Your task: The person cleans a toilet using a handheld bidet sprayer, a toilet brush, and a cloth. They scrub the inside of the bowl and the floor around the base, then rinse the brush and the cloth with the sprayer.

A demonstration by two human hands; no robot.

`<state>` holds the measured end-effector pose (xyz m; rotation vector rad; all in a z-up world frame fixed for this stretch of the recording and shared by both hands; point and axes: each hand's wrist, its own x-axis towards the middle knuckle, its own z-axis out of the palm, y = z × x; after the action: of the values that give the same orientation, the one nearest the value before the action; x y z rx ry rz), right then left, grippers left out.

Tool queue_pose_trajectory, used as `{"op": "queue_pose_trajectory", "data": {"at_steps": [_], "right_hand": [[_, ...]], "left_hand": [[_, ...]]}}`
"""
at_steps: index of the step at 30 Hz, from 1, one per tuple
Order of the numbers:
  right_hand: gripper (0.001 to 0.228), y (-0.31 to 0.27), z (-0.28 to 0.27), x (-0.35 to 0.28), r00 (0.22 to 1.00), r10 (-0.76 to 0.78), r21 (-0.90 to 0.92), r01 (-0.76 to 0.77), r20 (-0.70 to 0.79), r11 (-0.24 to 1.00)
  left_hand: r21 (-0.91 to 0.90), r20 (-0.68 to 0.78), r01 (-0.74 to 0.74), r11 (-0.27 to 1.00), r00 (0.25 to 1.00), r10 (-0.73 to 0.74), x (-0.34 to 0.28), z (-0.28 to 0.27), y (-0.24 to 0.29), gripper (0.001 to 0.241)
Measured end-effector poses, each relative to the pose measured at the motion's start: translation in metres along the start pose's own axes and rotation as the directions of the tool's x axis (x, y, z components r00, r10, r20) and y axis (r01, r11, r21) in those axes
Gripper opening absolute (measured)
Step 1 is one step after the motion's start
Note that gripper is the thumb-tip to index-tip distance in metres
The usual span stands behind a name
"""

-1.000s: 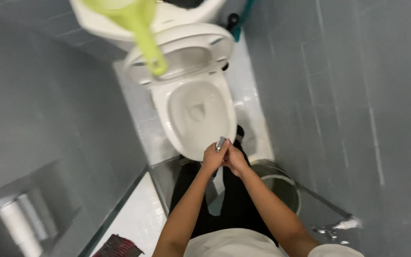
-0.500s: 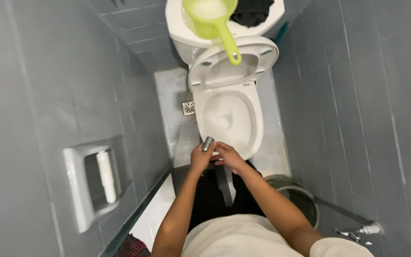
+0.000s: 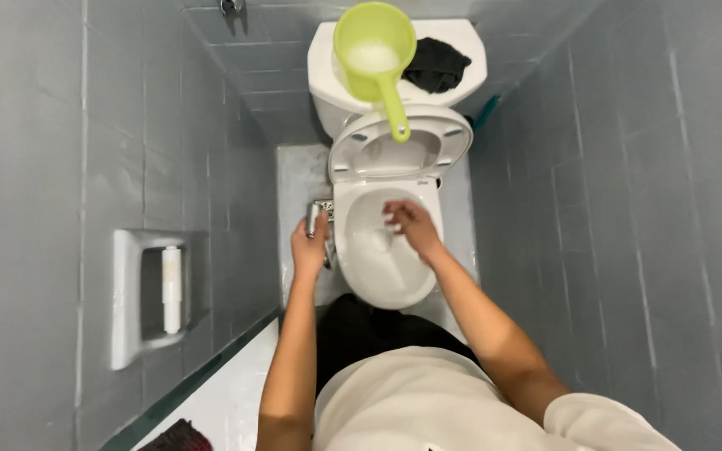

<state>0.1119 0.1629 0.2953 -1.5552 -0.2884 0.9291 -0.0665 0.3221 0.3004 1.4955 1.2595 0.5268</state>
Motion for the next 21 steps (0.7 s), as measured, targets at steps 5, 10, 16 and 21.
{"op": "queue_pose_trajectory", "data": {"at_steps": [5,10,16,21], "right_hand": [[0.014,-0.068,-0.043,0.03,0.953,-0.249,-0.113,0.232,-0.172,0.966],[0.013,-0.1,-0.062,0.088,0.856,-0.411,-0.274,0.333,-0.312,0.902],[0.022,-0.12,-0.066,0.166,0.857,-0.444,-0.625,0.2,-0.262,0.754],[0.067,-0.138,-0.059,0.228,0.937,-0.195,-0.834,-0.146,-0.289,0.532]], "left_hand": [[0.067,-0.068,-0.043,0.997,0.997,0.047,0.016,0.013,0.037,0.039],[0.077,-0.036,-0.031,0.997,0.999,0.034,0.037,0.03,0.065,0.035],[0.119,0.047,-0.074,0.99,0.997,0.068,0.081,0.036,0.08,0.033],[0.071,0.083,-0.046,0.996,0.996,0.04,0.109,0.033,0.09,0.026]]}}
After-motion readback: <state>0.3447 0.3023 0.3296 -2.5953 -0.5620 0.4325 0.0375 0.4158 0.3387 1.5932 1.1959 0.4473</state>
